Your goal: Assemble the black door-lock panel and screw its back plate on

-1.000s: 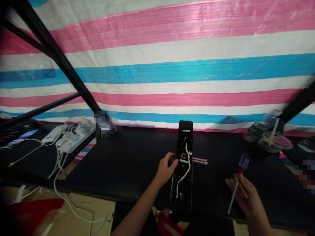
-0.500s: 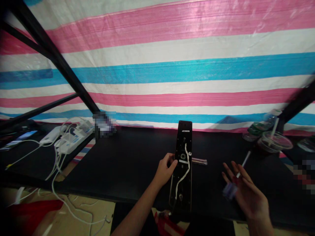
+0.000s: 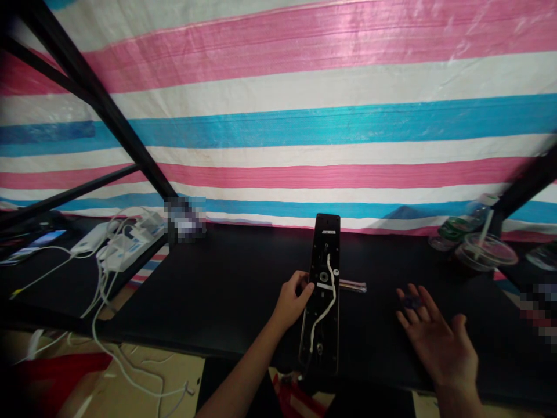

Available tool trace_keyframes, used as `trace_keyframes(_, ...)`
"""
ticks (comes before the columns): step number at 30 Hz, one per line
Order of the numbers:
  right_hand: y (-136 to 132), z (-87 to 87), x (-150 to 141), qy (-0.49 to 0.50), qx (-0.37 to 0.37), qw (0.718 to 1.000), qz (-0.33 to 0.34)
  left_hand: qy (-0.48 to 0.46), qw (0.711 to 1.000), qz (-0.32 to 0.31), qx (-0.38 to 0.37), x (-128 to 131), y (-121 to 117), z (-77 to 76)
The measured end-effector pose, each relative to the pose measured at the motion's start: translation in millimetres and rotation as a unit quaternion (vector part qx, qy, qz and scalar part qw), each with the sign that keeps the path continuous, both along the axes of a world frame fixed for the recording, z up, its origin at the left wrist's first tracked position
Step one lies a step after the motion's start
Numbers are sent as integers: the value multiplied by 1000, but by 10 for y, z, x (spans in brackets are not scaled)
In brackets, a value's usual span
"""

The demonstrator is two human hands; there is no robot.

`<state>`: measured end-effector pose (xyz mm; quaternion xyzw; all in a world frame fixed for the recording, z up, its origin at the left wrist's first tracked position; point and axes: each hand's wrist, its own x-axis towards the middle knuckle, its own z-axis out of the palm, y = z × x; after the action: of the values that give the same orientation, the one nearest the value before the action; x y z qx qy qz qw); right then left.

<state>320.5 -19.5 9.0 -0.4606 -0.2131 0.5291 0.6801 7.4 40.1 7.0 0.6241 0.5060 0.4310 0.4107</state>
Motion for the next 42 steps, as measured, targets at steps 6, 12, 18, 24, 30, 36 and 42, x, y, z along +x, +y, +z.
trace_keyframes(6, -36, 0, 44, 14, -40, 999, -18, 4, 1000, -1, 6, -3, 7, -38)
trace_keyframes(12, -13, -9, 63, 70, -35, 997, -6, 1, 1000, -5, 4, 2, 12, -27)
trace_keyframes(18, 26, -65, 125, 101, -72, 992, -18, 1, 1000, -3, 2, 7, 7, -16)
trace_keyframes(24, 8, -164, 175, 100, -28, 995, -6, -1, 1000, 0, 3, 0, 7, -12)
trace_keyframes(30, 7, -217, 195, 73, -56, 996, -2, 3, 1000, -3, 4, 3, 10, -23)
trace_keyframes(36, 55, -347, 283, 80, -77, 993, -27, 6, 1000, 0, 3, 5, 14, -34)
trace_keyframes(42, 56, -457, 350, 57, -50, 997, 26, 13, 1000, -1, 7, 1, 17, -43)
